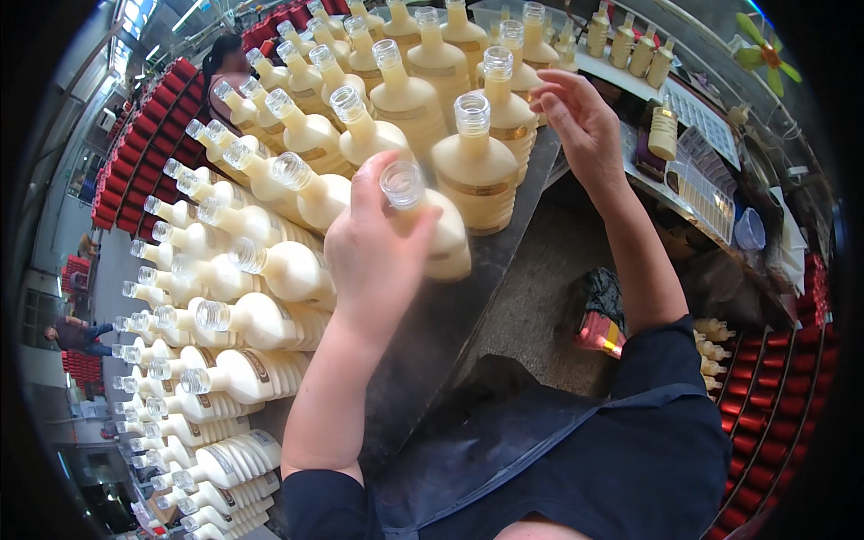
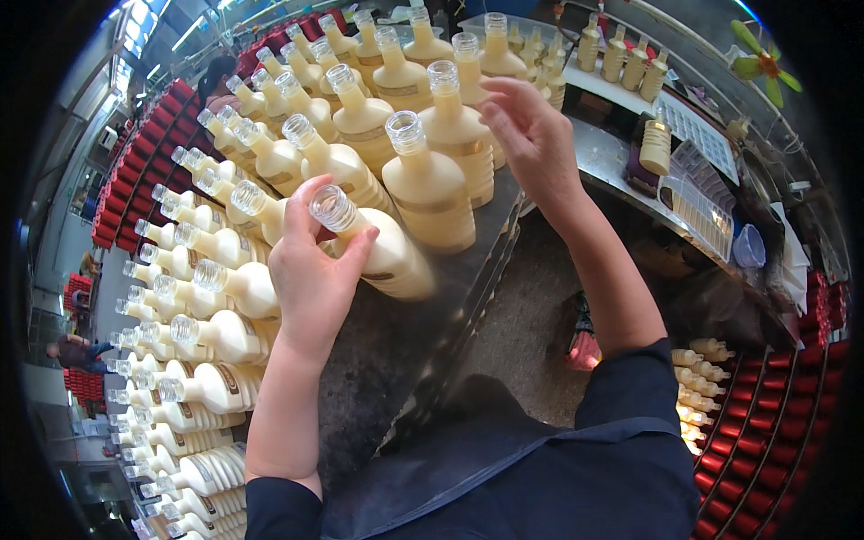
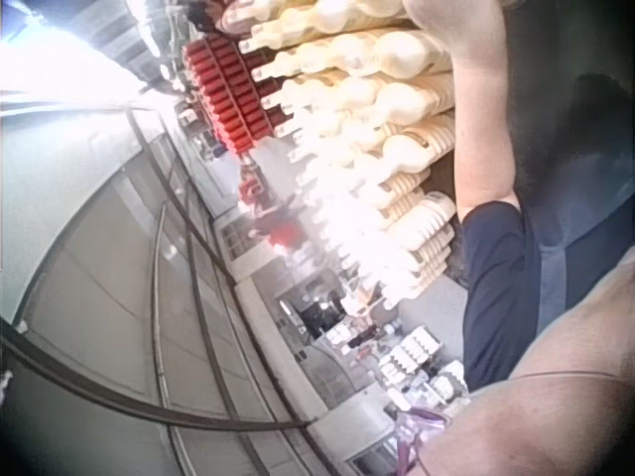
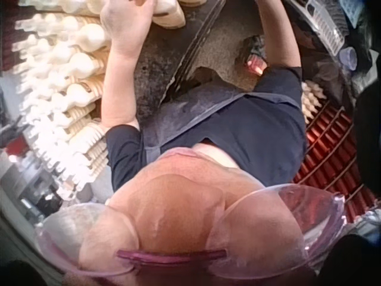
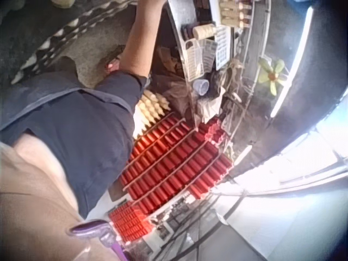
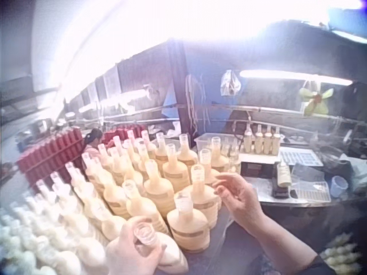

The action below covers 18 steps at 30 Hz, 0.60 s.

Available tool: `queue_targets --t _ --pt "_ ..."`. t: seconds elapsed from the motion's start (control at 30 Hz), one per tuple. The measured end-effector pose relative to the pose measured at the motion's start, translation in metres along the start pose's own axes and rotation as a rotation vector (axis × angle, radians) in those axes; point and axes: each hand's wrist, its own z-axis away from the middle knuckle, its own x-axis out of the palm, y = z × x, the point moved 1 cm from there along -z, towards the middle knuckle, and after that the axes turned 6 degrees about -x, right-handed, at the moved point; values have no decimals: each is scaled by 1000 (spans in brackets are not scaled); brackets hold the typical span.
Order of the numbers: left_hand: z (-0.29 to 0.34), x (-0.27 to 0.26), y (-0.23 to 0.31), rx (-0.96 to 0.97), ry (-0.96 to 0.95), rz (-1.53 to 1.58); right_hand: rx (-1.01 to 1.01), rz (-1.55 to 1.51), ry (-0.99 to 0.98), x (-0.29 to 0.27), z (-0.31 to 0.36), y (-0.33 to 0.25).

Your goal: The person applies labels to cream-colored plastic bottles, peels backing from a label sheet, and places labeled bottles onto a rotating rack. The person handles bottles one at a time, aligns labels, and stacks them in rows on the rack.

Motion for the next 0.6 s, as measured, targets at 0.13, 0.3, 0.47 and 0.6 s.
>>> queue_targets --t 0.13,0.3,0.47,0.6 --pt "1 3 -1 26 28 -22 36 -35 0 -5 11 16" --pt "2 5 1 36 56 -70 63 -26 1 -35 8 6" --pt "6 5 7 -62 61 -149 -41 29 24 -86 18 -40" --pt "14 7 8 -16 154 -173 12 111 -29 -111 22 -53"
